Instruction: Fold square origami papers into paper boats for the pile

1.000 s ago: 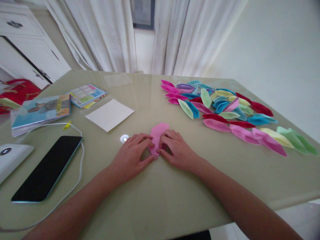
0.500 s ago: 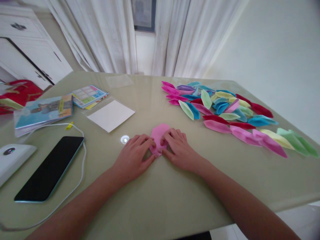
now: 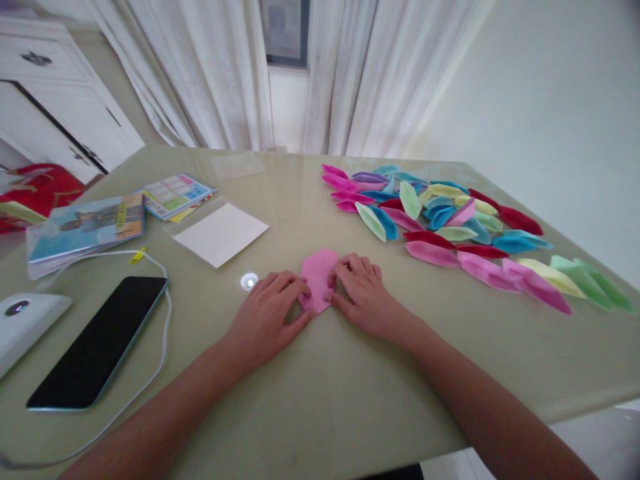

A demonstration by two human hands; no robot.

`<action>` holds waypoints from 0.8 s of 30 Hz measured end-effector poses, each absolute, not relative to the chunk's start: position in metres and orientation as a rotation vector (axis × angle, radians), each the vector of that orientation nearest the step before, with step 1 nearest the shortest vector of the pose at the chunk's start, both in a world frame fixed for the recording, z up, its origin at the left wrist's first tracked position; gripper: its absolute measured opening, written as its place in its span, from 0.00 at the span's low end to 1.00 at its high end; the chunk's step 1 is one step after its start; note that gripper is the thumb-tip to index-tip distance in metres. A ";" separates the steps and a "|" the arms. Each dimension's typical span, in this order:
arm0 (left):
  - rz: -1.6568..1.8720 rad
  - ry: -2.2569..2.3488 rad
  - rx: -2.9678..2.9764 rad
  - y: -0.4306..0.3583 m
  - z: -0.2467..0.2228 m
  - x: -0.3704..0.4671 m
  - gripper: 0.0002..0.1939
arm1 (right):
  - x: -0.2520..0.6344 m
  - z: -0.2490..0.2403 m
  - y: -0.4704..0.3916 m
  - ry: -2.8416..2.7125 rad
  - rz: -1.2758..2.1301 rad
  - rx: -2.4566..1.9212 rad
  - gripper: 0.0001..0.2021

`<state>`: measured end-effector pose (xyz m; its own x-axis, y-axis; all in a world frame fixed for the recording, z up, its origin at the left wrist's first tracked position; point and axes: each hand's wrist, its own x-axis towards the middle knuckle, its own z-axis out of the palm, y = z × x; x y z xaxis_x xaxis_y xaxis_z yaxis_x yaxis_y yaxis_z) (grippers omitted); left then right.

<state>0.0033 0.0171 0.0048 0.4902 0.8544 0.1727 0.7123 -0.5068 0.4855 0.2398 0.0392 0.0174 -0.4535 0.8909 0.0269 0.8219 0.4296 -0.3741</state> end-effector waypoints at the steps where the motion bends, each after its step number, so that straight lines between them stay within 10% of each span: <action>1: 0.558 1.315 2.385 0.017 0.005 0.003 0.08 | 0.242 0.018 0.040 -2.449 0.448 -1.526 0.08; 24: 0.632 1.308 2.455 0.015 -0.001 0.003 0.10 | 0.227 0.014 0.033 -2.392 0.552 -1.365 0.09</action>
<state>0.0026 0.0148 -0.0014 0.4920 0.8361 0.2426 0.7100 -0.5467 0.4439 0.2265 0.0335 0.0144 -0.4857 0.8692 0.0923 0.7410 0.4655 -0.4839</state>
